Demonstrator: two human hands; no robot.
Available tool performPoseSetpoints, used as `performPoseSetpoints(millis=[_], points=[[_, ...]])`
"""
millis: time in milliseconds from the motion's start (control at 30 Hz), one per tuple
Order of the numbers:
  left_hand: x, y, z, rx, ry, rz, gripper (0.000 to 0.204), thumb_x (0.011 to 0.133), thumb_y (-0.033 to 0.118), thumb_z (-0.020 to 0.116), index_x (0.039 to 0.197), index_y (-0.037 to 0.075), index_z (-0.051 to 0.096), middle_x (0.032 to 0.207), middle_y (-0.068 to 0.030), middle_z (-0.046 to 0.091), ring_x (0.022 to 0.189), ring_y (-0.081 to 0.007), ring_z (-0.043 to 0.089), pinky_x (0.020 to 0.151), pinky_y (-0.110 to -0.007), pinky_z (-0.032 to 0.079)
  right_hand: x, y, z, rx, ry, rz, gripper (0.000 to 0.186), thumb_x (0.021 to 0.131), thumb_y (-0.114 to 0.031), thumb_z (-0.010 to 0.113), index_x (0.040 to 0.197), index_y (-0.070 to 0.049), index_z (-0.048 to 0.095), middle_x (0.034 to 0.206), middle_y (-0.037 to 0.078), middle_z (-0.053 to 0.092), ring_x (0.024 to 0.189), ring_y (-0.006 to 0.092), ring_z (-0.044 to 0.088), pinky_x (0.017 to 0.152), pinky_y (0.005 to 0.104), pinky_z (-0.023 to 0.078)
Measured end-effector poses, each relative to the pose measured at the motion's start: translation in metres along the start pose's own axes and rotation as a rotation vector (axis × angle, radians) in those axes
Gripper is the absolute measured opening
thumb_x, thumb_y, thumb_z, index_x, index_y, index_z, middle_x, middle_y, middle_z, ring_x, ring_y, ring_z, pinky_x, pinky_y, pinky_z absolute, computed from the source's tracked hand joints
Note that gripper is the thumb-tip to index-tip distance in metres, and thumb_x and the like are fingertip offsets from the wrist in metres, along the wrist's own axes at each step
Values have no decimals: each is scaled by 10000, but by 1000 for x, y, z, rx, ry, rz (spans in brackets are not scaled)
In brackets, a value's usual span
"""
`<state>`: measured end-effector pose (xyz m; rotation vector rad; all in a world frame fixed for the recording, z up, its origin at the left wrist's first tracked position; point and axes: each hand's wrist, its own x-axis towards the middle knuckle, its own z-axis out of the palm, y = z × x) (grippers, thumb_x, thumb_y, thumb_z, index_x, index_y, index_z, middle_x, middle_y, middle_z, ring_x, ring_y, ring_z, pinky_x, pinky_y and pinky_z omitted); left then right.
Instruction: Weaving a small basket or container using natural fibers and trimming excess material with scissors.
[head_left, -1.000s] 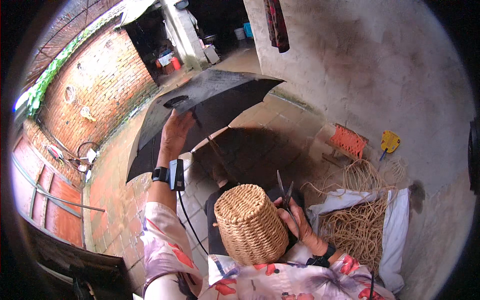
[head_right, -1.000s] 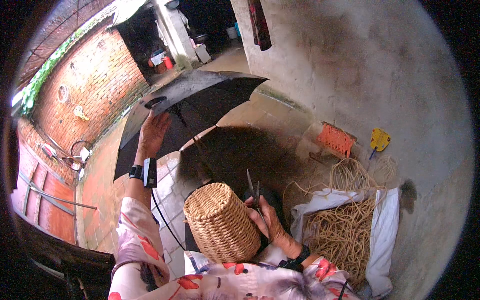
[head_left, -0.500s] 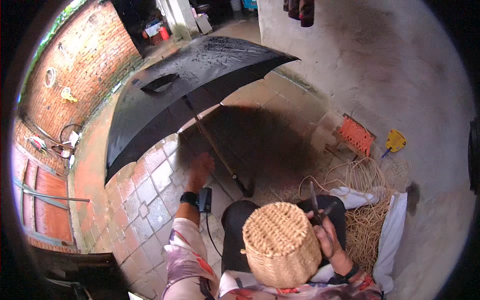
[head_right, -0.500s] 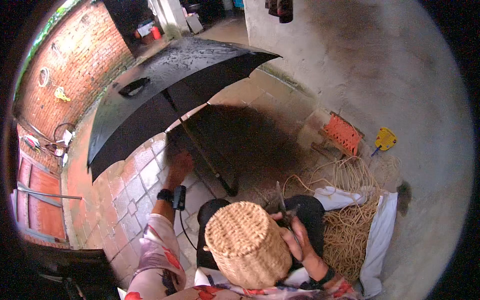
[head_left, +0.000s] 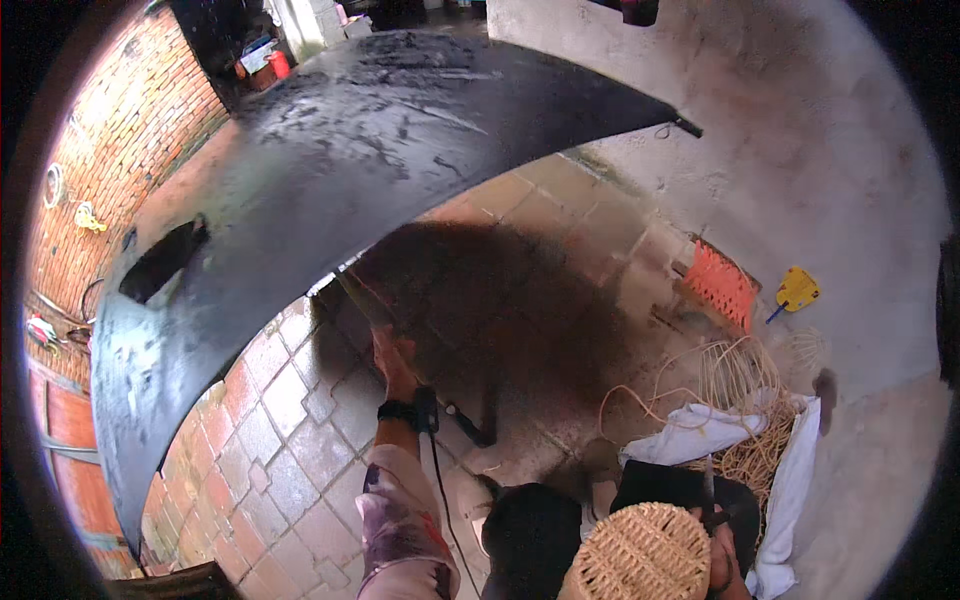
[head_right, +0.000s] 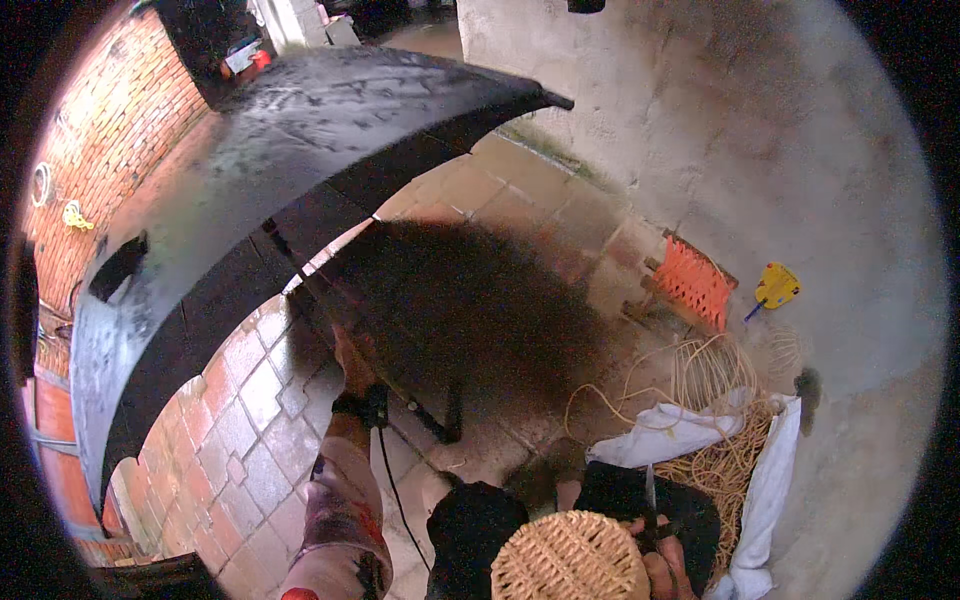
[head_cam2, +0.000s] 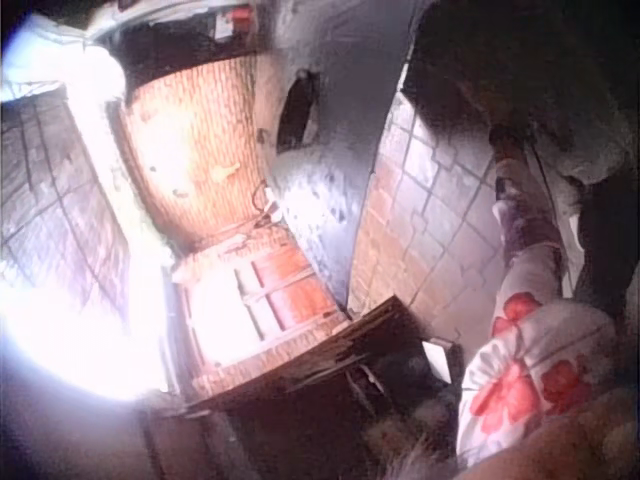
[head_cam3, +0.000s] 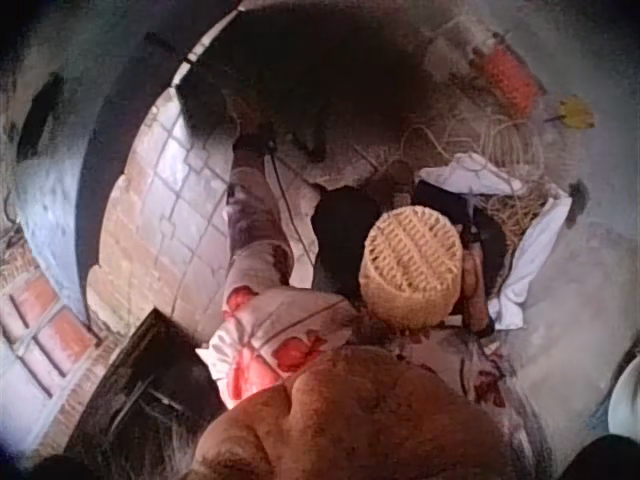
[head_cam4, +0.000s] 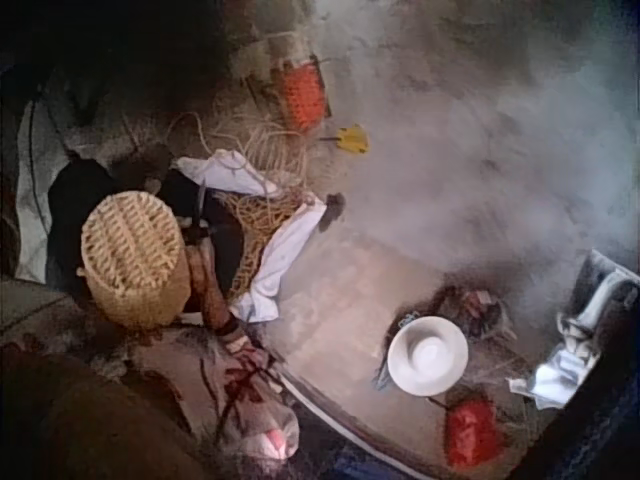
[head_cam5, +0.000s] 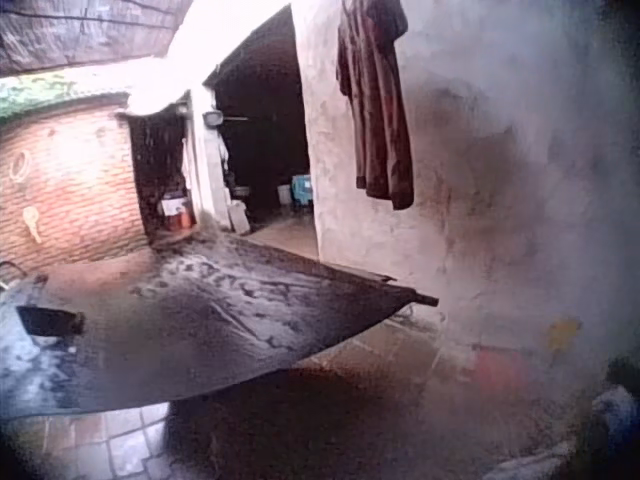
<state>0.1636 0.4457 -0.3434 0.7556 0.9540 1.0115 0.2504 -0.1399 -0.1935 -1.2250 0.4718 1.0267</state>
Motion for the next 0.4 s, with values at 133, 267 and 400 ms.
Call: performPoseSetpoints(millis=[133, 267, 400], points=[[0, -4, 17, 203, 182, 170, 364, 968, 430, 447, 967, 88, 573, 704, 32, 491, 638, -79, 451, 555, -245, 356, -28, 6, 20, -119, -38, -179, 262, 972, -251, 405, 1033, -61, 574, 895, 26, 626, 688, 128, 569, 621, 283, 479], [6, -3, 21, 102, 295, 360, 348, 975, 404, 448, 869, 100, 581, 705, 48, 434, 622, -64, 388, 548, -249, 330, -16, -3, 39, 233, -23, 3, 294, 960, -299, 423, 1023, -56, 577, 882, 34, 625, 688, 144, 572, 642, 294, 482], [28, -6, 14, 93, 217, 484, 347, 966, 414, 475, 891, 95, 588, 701, 50, 393, 647, -69, 360, 573, -242, 304, 14, -5, 3, 972, 65, 486, 434, 898, -469, 525, 925, -41, 585, 825, 60, 624, 720, 210, 597, 751, 339, 495]])
